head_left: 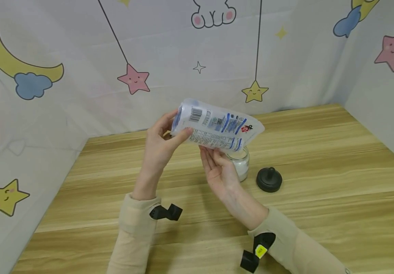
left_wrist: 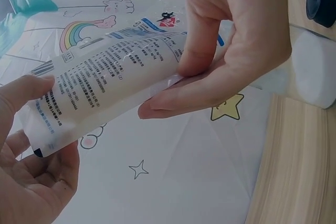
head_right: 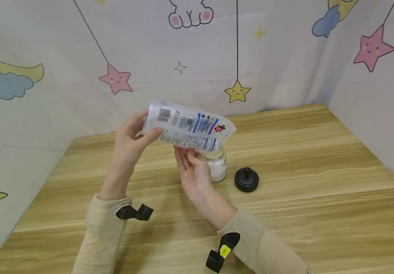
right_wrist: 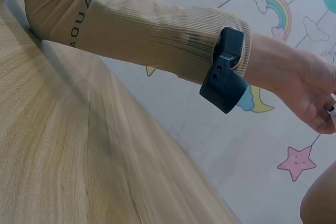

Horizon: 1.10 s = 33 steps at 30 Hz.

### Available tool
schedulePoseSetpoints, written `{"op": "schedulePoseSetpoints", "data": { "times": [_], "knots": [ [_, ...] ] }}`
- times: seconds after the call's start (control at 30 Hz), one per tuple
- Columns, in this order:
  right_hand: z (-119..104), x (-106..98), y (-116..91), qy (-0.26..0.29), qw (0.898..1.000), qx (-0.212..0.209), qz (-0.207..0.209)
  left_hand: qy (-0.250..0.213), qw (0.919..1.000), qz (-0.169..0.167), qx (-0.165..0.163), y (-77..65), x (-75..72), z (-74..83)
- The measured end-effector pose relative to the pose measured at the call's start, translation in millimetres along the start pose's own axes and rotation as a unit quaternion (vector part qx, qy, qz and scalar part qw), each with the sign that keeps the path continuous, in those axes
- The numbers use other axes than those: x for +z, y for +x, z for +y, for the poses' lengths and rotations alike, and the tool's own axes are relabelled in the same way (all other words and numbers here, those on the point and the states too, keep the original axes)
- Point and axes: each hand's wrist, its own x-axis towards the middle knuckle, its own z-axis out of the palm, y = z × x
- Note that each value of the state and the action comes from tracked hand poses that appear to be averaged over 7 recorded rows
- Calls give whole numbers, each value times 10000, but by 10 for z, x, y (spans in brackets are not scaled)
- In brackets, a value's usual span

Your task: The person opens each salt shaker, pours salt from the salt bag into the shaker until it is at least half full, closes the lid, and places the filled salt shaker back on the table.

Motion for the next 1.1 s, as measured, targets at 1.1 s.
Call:
{"op": "schedulePoseSetpoints", "data": {
  "times": [1.1],
  "knots": [
    [1,-32,8,-41,10000,-31,-53,-20,9998,178,107,-13,29,-51]
  ]
}}
